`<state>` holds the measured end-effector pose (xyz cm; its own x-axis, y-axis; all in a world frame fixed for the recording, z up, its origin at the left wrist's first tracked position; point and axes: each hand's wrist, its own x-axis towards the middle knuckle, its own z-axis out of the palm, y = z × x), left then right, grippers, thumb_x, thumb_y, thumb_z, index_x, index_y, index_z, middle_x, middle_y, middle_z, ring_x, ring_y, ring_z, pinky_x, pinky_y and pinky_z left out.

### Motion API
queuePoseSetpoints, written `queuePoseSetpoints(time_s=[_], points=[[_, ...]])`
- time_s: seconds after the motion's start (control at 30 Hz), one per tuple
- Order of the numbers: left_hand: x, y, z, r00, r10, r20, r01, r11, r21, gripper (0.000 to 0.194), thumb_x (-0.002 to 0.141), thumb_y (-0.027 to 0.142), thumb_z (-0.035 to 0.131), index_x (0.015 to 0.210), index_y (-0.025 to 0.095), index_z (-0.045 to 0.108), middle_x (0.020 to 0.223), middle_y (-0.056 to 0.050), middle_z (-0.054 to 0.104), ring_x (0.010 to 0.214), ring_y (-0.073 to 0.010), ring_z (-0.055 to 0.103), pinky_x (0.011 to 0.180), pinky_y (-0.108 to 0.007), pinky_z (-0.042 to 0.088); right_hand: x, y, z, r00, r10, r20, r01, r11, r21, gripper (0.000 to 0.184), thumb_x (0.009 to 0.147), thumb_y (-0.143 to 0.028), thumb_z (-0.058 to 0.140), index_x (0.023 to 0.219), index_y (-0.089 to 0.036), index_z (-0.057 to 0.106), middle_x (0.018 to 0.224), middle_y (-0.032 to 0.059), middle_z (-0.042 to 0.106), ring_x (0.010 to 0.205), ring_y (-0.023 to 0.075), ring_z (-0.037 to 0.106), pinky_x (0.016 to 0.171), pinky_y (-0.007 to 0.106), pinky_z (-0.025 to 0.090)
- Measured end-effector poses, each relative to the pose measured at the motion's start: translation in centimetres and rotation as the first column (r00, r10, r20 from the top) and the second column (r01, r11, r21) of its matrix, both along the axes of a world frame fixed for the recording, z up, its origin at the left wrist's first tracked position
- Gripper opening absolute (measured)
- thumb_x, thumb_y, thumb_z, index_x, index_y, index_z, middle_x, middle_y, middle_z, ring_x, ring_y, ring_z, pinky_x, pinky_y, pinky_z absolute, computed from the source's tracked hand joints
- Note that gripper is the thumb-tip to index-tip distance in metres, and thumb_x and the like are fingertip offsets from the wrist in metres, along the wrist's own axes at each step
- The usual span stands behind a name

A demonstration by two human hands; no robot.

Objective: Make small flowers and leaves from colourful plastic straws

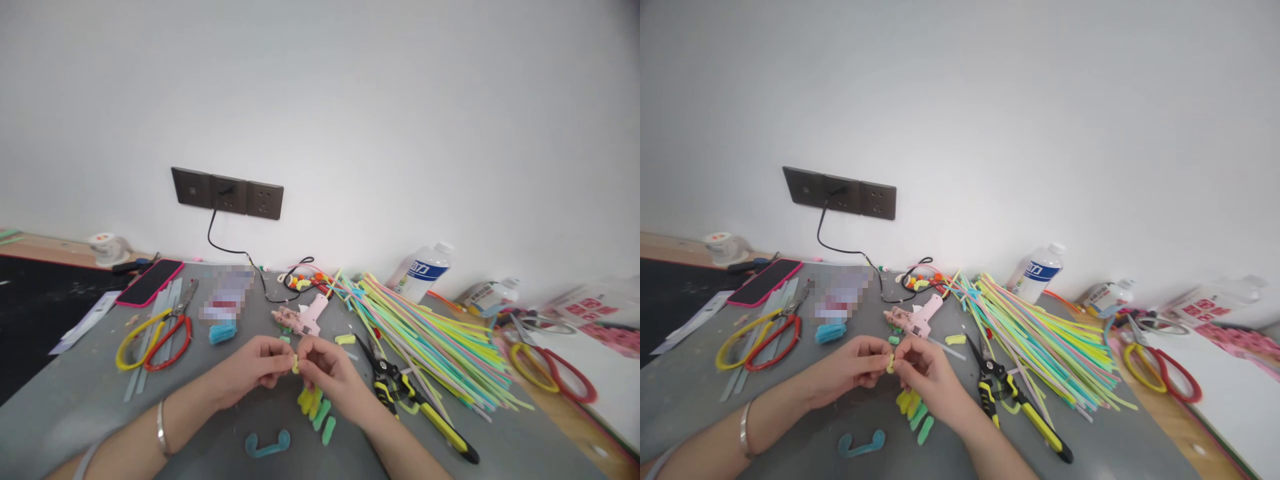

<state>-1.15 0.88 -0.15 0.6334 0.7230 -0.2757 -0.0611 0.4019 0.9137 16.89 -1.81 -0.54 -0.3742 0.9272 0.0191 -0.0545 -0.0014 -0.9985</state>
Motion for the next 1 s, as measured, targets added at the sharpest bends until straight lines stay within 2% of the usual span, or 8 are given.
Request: queuePoseSetpoints(time_s=[0.17,0.3,0.4,0.5,0.73,0.8,0.93,1.0], points=[[0.2,0.0,-0.1,0.997,0.066,-0.034,-0.065,0.997,0.031,0.042,0.068,0.052,0.076,0.066,0.014,0.06,0.055,0.007,0.038,0.049,-0.0059,0.027,0.046,-0.021,0.019,0.0,0.2,-0.4,0.998,-0.062,0.001,0.062,0.998,0.0,0.036,0.081,-0.051,0.067,0.077,-0.017,0.055,0.058,-0.0048,0.05,0.049,0.0082,0.045,0.049,0.019,0.037],[0.5,0.1,-0.5,0.979,0.199,-0.053,-0.189,0.97,0.156,0.037,0.072,0.051,0.073,0.08,0.016,0.065,0.061,0.006,0.045,0.049,-0.0061,0.032,0.044,-0.019,0.024,0.2,0.6,-1.0,0.989,-0.15,-0.016,0.15,0.988,0.027,0.038,0.081,-0.053,0.066,0.074,-0.018,0.054,0.057,-0.0047,0.049,0.049,0.0091,0.046,0.05,0.021,0.039],[0.4,0.2,-0.8,0.954,0.282,-0.103,-0.229,0.905,0.358,0.03,0.076,0.044,0.07,0.089,0.017,0.067,0.069,0.002,0.057,0.059,-0.011,0.048,0.049,-0.02,0.036,0.3,0.9,-1.4,0.984,-0.172,-0.034,0.174,0.984,0.039,0.038,0.081,-0.053,0.066,0.073,-0.018,0.053,0.057,-0.0047,0.049,0.049,0.0093,0.046,0.049,0.021,0.039],[0.2,0.2,-1.0,0.935,0.324,-0.144,-0.209,0.832,0.514,0.022,0.078,0.036,0.068,0.089,0.017,0.069,0.084,-0.004,0.067,0.075,-0.0173,0.058,0.059,-0.023,0.043,0.3,0.9,-1.7,0.985,-0.169,-0.035,0.171,0.984,0.047,0.038,0.082,-0.053,0.065,0.073,-0.018,0.053,0.059,-0.0044,0.049,0.05,0.0096,0.046,0.05,0.021,0.039],[0.3,-0.3,-0.8,0.916,0.346,-0.205,-0.124,0.729,0.673,0.014,0.081,0.027,0.064,0.087,0.019,0.073,0.082,-0.003,0.068,0.067,-0.0148,0.058,0.054,-0.022,0.039,0.2,0.8,-1.6,0.989,-0.146,-0.017,0.147,0.985,0.087,0.039,0.082,-0.054,0.064,0.072,-0.018,0.051,0.063,-0.0036,0.05,0.05,0.009,0.046,0.049,0.02,0.038],[0.3,-0.4,-0.8,0.916,0.347,-0.2,-0.131,0.731,0.67,0.014,0.081,0.028,0.064,0.085,0.018,0.072,0.08,-0.002,0.067,0.066,-0.0143,0.058,0.054,-0.023,0.039,0.1,0.9,-1.5,0.99,-0.143,-0.011,0.144,0.984,0.102,0.038,0.082,-0.053,0.064,0.072,-0.018,0.051,0.064,-0.0035,0.05,0.05,0.0085,0.045,0.049,0.02,0.038],[0.3,-0.3,-1.1,0.925,0.326,-0.195,-0.157,0.796,0.585,0.017,0.082,0.033,0.063,0.084,0.017,0.07,0.071,-0.001,0.064,0.061,-0.0138,0.056,0.054,-0.023,0.04,0.1,0.9,-1.5,0.989,-0.149,0.019,0.146,0.984,0.106,0.037,0.081,-0.052,0.065,0.073,-0.018,0.051,0.061,-0.0044,0.049,0.049,0.0086,0.044,0.049,0.02,0.037],[0.4,-0.2,-1.1,0.922,0.331,-0.2,-0.17,0.811,0.56,0.018,0.082,0.034,0.063,0.087,0.017,0.069,0.067,0.001,0.063,0.059,-0.0136,0.055,0.053,-0.023,0.04,0.1,0.9,-1.5,0.987,-0.155,0.032,0.152,0.984,0.096,0.037,0.081,-0.052,0.064,0.074,-0.018,0.052,0.06,-0.0046,0.048,0.049,0.0089,0.044,0.049,0.021,0.037]])
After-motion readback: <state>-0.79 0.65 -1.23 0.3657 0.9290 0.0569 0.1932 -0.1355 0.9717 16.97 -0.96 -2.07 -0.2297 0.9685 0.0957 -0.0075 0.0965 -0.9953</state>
